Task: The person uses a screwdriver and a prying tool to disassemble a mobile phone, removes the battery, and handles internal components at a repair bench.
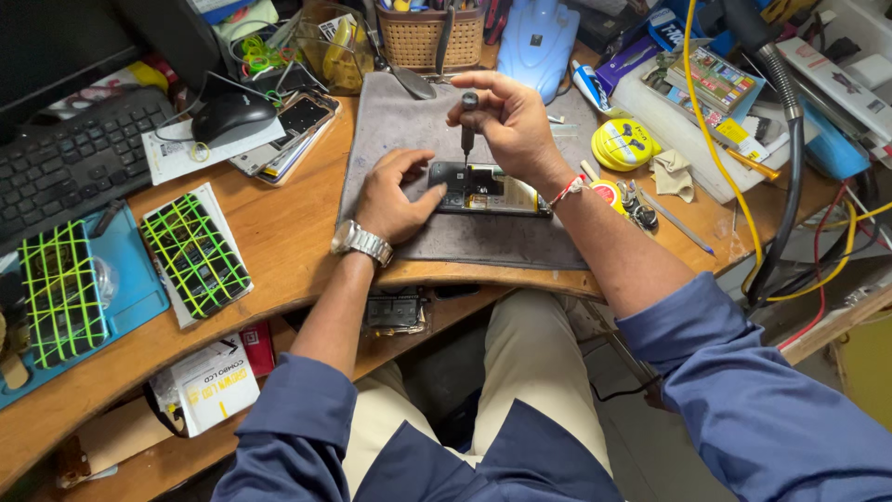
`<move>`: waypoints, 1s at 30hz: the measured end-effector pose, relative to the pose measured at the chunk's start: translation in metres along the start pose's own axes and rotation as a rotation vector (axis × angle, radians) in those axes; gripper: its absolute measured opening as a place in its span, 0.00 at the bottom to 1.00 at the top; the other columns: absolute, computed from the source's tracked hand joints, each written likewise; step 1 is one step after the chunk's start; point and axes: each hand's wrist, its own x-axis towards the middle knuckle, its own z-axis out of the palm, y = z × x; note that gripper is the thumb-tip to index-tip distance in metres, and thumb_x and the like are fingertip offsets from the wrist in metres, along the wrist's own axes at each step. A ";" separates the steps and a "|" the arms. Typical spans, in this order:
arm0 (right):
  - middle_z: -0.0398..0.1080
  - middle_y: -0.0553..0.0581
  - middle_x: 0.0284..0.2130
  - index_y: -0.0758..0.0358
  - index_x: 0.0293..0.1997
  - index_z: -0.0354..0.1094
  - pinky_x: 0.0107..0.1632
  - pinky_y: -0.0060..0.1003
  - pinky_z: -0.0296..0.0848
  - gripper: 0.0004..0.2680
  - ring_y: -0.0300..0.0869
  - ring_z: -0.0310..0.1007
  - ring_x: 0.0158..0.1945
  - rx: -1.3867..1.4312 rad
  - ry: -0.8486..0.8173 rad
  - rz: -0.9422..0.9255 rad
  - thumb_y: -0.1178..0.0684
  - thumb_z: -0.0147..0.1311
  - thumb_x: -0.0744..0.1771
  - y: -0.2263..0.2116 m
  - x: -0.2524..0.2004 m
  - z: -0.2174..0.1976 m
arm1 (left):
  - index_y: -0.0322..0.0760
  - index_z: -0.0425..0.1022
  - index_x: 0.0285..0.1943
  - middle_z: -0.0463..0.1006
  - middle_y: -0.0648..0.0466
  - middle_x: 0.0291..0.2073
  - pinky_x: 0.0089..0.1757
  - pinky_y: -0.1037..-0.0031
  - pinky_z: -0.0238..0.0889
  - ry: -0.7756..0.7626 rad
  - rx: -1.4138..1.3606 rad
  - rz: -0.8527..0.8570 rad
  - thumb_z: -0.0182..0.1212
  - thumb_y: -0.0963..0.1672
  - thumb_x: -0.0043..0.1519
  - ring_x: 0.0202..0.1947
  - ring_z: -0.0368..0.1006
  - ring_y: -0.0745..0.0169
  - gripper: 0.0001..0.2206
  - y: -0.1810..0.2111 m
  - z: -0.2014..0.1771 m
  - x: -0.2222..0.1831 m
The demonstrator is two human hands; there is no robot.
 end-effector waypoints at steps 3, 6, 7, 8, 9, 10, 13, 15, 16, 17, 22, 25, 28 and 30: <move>0.77 0.59 0.42 0.67 0.61 0.66 0.50 0.32 0.78 0.13 0.39 0.78 0.49 0.003 0.030 -0.037 0.69 0.49 0.70 -0.003 -0.001 0.000 | 0.35 0.80 0.52 0.79 0.48 0.47 0.47 0.72 0.74 0.018 -0.018 -0.013 0.72 0.43 0.55 0.44 0.79 0.58 0.17 0.003 0.000 0.001; 0.76 0.58 0.42 0.67 0.58 0.67 0.54 0.35 0.82 0.10 0.41 0.80 0.50 0.100 0.055 -0.065 0.68 0.51 0.71 0.002 0.001 0.009 | 0.35 0.81 0.48 0.81 0.50 0.42 0.42 0.71 0.72 0.046 -0.005 0.001 0.74 0.43 0.54 0.40 0.79 0.58 0.14 0.004 0.003 0.001; 0.76 0.58 0.42 0.67 0.58 0.66 0.54 0.35 0.82 0.10 0.41 0.80 0.50 0.140 0.052 -0.045 0.68 0.52 0.70 0.004 0.000 0.014 | 0.35 0.82 0.46 0.81 0.50 0.40 0.41 0.70 0.72 0.059 0.001 0.006 0.75 0.43 0.54 0.38 0.79 0.58 0.13 0.002 0.003 0.001; 0.76 0.58 0.42 0.67 0.58 0.66 0.54 0.35 0.82 0.10 0.41 0.80 0.50 0.181 0.049 -0.026 0.68 0.52 0.70 0.008 -0.002 0.019 | 0.36 0.83 0.44 0.82 0.51 0.38 0.40 0.70 0.72 0.109 0.019 -0.013 0.73 0.42 0.56 0.37 0.80 0.59 0.09 -0.001 0.003 0.000; 0.77 0.58 0.42 0.67 0.57 0.66 0.54 0.35 0.82 0.10 0.41 0.80 0.49 0.219 0.045 -0.008 0.67 0.53 0.70 0.010 -0.002 0.023 | 0.36 0.85 0.42 0.82 0.52 0.35 0.39 0.71 0.72 0.160 0.035 -0.028 0.71 0.41 0.58 0.36 0.80 0.59 0.06 -0.004 0.004 0.000; 0.77 0.58 0.42 0.67 0.57 0.66 0.53 0.35 0.82 0.10 0.40 0.80 0.49 0.174 0.116 -0.038 0.67 0.53 0.70 0.012 -0.001 0.025 | 0.37 0.86 0.39 0.83 0.53 0.33 0.38 0.71 0.72 0.211 0.051 -0.043 0.69 0.41 0.60 0.35 0.81 0.60 0.03 -0.007 0.004 0.000; 0.77 0.57 0.42 0.68 0.58 0.67 0.51 0.33 0.82 0.09 0.39 0.79 0.47 0.063 0.245 -0.111 0.67 0.52 0.71 0.015 0.000 0.025 | 0.36 0.85 0.35 0.81 0.51 0.30 0.33 0.72 0.70 0.450 0.164 -0.072 0.72 0.42 0.59 0.29 0.78 0.60 0.03 -0.012 0.002 -0.002; 0.76 0.55 0.41 0.69 0.59 0.67 0.51 0.33 0.82 0.09 0.38 0.79 0.47 0.024 0.217 -0.138 0.67 0.52 0.71 0.015 -0.001 0.023 | 0.35 0.83 0.31 0.80 0.51 0.25 0.29 0.73 0.67 0.509 0.128 -0.166 0.75 0.43 0.56 0.24 0.75 0.62 0.07 -0.013 0.003 0.001; 0.76 0.55 0.41 0.69 0.59 0.68 0.50 0.32 0.82 0.10 0.37 0.78 0.46 -0.047 0.202 -0.150 0.67 0.53 0.71 0.015 -0.001 0.023 | 0.34 0.82 0.29 0.79 0.51 0.23 0.27 0.73 0.66 0.538 0.109 -0.213 0.76 0.44 0.55 0.21 0.73 0.63 0.09 -0.013 0.003 0.003; 0.76 0.55 0.40 0.69 0.58 0.68 0.49 0.31 0.81 0.10 0.36 0.78 0.46 -0.116 0.190 -0.161 0.68 0.55 0.70 0.015 -0.004 0.024 | 0.34 0.81 0.28 0.79 0.52 0.23 0.27 0.74 0.65 0.548 0.104 -0.209 0.77 0.44 0.54 0.21 0.73 0.64 0.10 -0.013 0.003 0.003; 0.76 0.54 0.40 0.70 0.57 0.69 0.49 0.30 0.81 0.10 0.35 0.78 0.45 -0.163 0.169 -0.143 0.68 0.55 0.69 0.011 -0.006 0.030 | 0.35 0.80 0.26 0.80 0.55 0.22 0.26 0.76 0.65 0.540 0.060 -0.227 0.78 0.45 0.53 0.21 0.72 0.70 0.11 -0.013 0.002 0.003; 0.76 0.54 0.40 0.70 0.56 0.70 0.48 0.30 0.81 0.10 0.35 0.78 0.45 -0.208 0.167 -0.121 0.68 0.55 0.69 0.007 -0.006 0.032 | 0.34 0.79 0.26 0.79 0.55 0.20 0.26 0.77 0.65 0.543 0.041 -0.250 0.79 0.46 0.51 0.20 0.72 0.71 0.13 -0.011 0.002 0.004; 0.76 0.54 0.40 0.69 0.56 0.70 0.50 0.31 0.81 0.10 0.36 0.78 0.46 -0.255 0.140 -0.138 0.69 0.54 0.69 0.003 -0.005 0.033 | 0.34 0.79 0.25 0.79 0.55 0.19 0.25 0.77 0.64 0.521 0.033 -0.279 0.80 0.46 0.49 0.19 0.71 0.71 0.13 -0.011 0.002 0.004; 0.76 0.53 0.40 0.69 0.56 0.70 0.52 0.31 0.81 0.10 0.36 0.79 0.47 -0.270 0.109 -0.140 0.70 0.52 0.69 0.001 -0.005 0.032 | 0.34 0.80 0.26 0.80 0.54 0.20 0.26 0.75 0.66 0.499 0.049 -0.281 0.80 0.47 0.49 0.20 0.73 0.67 0.13 -0.013 0.003 0.005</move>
